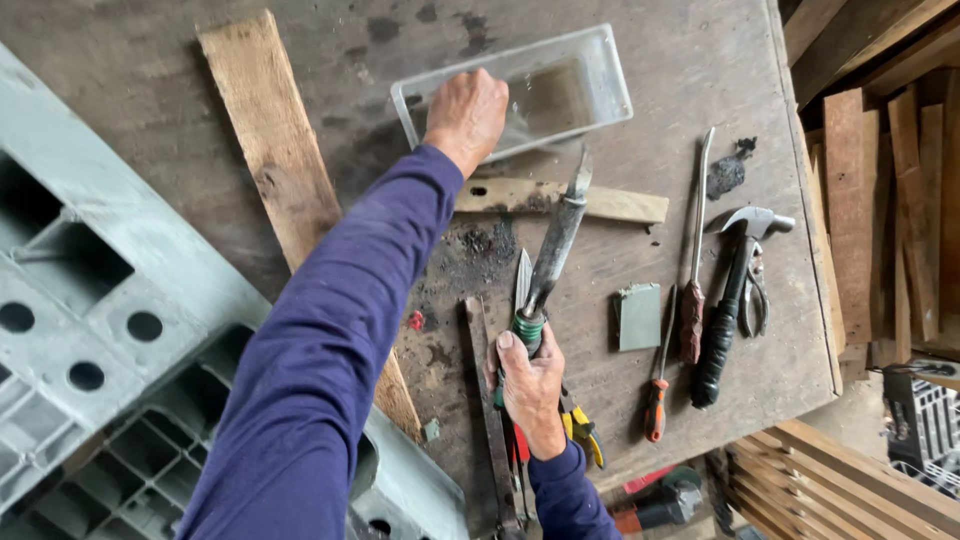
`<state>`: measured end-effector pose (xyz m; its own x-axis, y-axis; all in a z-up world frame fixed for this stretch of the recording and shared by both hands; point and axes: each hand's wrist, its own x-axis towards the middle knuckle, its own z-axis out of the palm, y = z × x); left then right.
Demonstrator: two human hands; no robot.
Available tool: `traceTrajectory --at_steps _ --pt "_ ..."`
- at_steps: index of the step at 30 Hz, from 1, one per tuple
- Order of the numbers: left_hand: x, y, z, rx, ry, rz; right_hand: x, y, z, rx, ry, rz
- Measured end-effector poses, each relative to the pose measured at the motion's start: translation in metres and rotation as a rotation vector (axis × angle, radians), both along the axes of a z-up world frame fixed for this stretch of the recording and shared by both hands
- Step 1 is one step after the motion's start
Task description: The person repairs a grey plastic crate by using a soldering iron to melt and fuse plastic sections together, then uses a hand saw to trim away excess material.
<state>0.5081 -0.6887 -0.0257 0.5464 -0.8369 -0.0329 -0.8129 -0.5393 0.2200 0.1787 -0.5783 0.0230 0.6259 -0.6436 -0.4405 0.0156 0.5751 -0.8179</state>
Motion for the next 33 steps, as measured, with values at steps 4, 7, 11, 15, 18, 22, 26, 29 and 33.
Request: traceTrajectory --at_steps 4,7,11,15,18,22,26,29,33 --pt "-0.015 0.032 0.044 -0.230 0.278 0.015 -0.016 0.002 0.015 -0.016 -0.004 0.024" --pt "-0.033 0.074 0.082 -0.796 0.703 0.078 -0.032 0.006 0.027 -0.043 -0.031 0.046" --pt "-0.075 0.120 0.117 -1.127 1.686 0.223 -0.060 0.019 0.049 -0.078 -0.085 0.096" --pt "-0.141 0.173 0.162 -1.264 2.080 0.183 -0.101 0.037 0.083 -0.159 -0.064 0.170" --pt "-0.224 0.233 0.191 -1.450 2.131 0.146 -0.147 0.052 0.111 -0.212 0.004 0.253" --pt "-0.357 0.340 0.214 -1.650 1.831 0.362 -0.194 0.081 0.139 -0.261 -0.057 0.408" --pt "-0.483 0.416 0.203 -1.809 1.463 0.630 -0.225 0.125 0.145 -0.248 -0.139 0.638" --pt "-0.552 0.454 0.174 -1.844 1.341 1.059 -0.243 0.158 0.141 -0.240 -0.174 0.847" --pt "-0.598 0.492 0.115 -2.085 1.139 1.386 -0.249 0.198 0.121 -0.213 -0.196 1.140"
